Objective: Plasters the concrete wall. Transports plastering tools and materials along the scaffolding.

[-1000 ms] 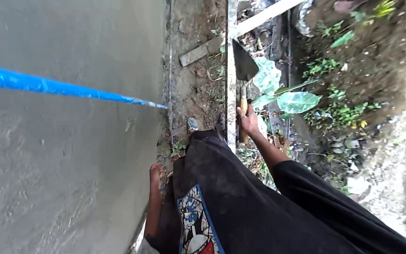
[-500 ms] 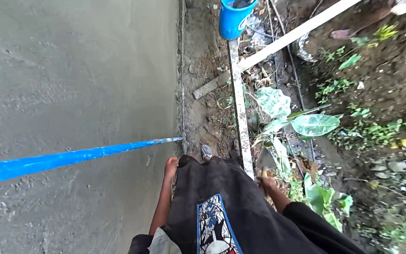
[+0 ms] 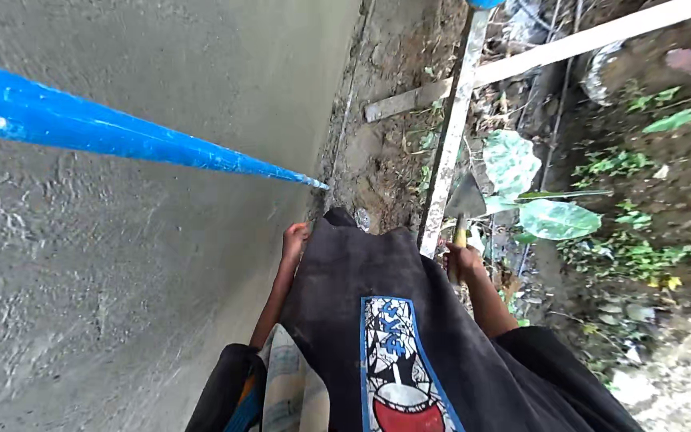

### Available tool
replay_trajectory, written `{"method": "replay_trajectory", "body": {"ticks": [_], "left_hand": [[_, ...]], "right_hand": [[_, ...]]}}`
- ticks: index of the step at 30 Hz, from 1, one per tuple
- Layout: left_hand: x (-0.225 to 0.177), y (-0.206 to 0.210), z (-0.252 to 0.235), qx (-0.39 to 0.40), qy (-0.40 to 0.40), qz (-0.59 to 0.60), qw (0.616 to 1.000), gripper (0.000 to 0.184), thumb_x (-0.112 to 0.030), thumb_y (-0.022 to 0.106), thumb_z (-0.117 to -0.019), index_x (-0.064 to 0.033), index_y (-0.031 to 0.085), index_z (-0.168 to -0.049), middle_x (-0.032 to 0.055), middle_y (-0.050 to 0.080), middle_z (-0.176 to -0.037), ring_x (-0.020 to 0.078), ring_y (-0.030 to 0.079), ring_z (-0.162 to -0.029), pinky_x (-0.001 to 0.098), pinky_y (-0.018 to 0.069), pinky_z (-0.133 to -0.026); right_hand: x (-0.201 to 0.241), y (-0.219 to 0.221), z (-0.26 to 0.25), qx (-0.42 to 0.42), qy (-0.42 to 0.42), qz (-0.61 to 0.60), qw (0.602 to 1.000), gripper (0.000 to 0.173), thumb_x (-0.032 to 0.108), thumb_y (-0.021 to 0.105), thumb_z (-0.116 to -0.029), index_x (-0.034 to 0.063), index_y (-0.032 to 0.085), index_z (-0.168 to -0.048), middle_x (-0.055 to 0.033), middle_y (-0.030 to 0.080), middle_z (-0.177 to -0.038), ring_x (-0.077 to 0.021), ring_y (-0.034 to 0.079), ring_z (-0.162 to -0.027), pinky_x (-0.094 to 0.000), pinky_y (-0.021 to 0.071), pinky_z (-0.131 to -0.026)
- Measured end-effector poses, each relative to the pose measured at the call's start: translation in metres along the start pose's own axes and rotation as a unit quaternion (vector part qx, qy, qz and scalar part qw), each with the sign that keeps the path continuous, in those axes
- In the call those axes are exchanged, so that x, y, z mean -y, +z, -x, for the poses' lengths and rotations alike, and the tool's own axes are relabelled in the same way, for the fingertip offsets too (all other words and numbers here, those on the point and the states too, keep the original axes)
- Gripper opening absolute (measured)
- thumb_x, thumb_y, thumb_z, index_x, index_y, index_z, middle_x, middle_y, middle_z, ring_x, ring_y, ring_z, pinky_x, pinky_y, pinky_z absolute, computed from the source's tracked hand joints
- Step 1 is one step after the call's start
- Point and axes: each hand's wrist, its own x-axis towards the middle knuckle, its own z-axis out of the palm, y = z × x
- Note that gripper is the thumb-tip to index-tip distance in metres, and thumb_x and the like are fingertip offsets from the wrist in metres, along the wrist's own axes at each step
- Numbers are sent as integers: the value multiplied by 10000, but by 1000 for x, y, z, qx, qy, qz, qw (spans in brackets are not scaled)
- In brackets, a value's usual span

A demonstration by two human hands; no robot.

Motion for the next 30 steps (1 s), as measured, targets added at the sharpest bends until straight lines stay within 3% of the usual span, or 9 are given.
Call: {"method": "replay_trajectory", "body": {"ticks": [5, 9, 12, 15, 18, 20, 25, 30], "left_hand": [[-7, -18, 12, -19, -27, 19, 999, 328, -107, 463, -1075, 82, 542, -1331, 254, 626, -1255, 260, 651, -1070, 390, 542, -924], [-44, -4, 5, 7, -31, 44, 999, 318, -125, 445, -1079, 73, 540, -1309, 198, 644, -1146, 188, 650, -945, 331, 548, -833], [-90, 23, 5, 57, -9, 0, 998, 309, -121, 421, -1090, 72, 548, -1297, 196, 638, -1149, 193, 646, -941, 339, 542, -840], [-131, 64, -16, 141, 63, -72, 985, 310, -162, 449, -1090, 34, 568, -1298, 175, 642, -1180, 204, 656, -977, 376, 549, -878], [-172, 114, -42, 196, 94, -119, 969, 334, -206, 457, -1088, 8, 556, -1324, 157, 640, -1198, 196, 651, -995, 381, 543, -887], [-187, 148, -69, 193, 92, -114, 970, 327, -182, 457, -1079, 27, 564, -1307, 162, 652, -1154, 193, 658, -954, 370, 553, -851], [-223, 210, -115, 182, 74, -126, 972, 329, -194, 445, -1084, 7, 555, -1320, 155, 646, -1155, 180, 647, -943, 348, 541, -838], [-250, 235, -143, 164, 79, -172, 968, 335, -209, 443, -1088, -18, 553, -1340, 144, 639, -1171, 178, 643, -942, 339, 536, -828]], "right_hand": [[-12, 11, 4, 10, 8, 59, 998, 453, 268, 560, -1063, 20, 471, -1432, -147, 654, -983, -206, 648, -707, -391, 576, -667], [-28, 3, 0, -1, 13, 53, 998, 451, 275, 595, -1040, 8, 510, -1393, -172, 665, -1024, -237, 672, -762, -419, 588, -715], [-46, -6, 3, -8, 33, 31, 999, 470, 263, 612, -1034, 14, 494, -1415, -166, 657, -1016, -223, 659, -733, -402, 580, -692], [-71, -19, -2, -17, 48, -19, 999, 497, 248, 601, -1039, 16, 442, -1449, -157, 646, -970, -208, 647, -683, -388, 580, -650], [-94, -35, 1, -42, 81, -53, 994, 445, 257, 588, -1048, 17, 500, -1412, -151, 658, -962, -197, 646, -682, -381, 574, -654], [-111, -46, 7, -59, 107, -77, 990, 429, 262, 584, -1053, 10, 518, -1394, -145, 654, -989, -182, 639, -705, -367, 566, -684], [-150, -60, 10, -118, 153, -174, 966, 376, 222, 562, -1064, -11, 527, -1357, -120, 630, -906, -154, 611, -647, -338, 548, -650], [-181, -49, -22, -180, 184, -353, 899, 300, 200, 558, -1053, 5, 513, -1276, -74, 566, -765, -137, 564, -545, -307, 531, -534]]}}
